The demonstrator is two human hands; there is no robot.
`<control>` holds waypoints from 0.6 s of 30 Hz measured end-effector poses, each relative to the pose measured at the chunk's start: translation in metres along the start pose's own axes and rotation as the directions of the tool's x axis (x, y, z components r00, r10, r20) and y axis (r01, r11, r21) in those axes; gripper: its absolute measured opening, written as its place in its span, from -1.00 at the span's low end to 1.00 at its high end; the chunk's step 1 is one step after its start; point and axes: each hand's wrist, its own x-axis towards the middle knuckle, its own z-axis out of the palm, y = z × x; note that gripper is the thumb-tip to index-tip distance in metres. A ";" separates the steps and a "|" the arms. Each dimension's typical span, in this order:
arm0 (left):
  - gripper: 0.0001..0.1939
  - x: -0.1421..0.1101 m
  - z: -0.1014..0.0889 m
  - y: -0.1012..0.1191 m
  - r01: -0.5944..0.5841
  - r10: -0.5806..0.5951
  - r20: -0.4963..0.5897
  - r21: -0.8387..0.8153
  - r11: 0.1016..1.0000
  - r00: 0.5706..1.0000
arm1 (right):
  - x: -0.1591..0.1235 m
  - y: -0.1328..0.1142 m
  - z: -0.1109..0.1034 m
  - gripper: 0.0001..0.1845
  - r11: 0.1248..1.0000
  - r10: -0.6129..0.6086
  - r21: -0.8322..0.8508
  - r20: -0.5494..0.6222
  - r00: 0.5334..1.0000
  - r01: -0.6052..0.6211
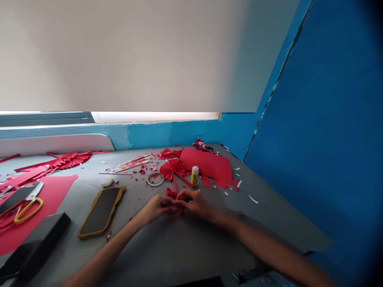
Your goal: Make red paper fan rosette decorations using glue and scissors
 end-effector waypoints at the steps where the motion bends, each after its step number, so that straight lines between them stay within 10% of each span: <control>1: -0.64 0.000 -0.001 0.000 0.005 -0.005 0.004 -0.002 1.000 1.000 | 0.001 0.001 0.000 -0.71 1.000 -0.012 -0.019 -0.006 1.000 0.012; 18: -0.62 0.005 -0.012 0.003 -0.092 0.086 -0.060 -0.089 0.992 0.994 | 0.016 0.003 0.008 -0.75 0.989 -0.107 -0.115 -0.082 0.991 0.097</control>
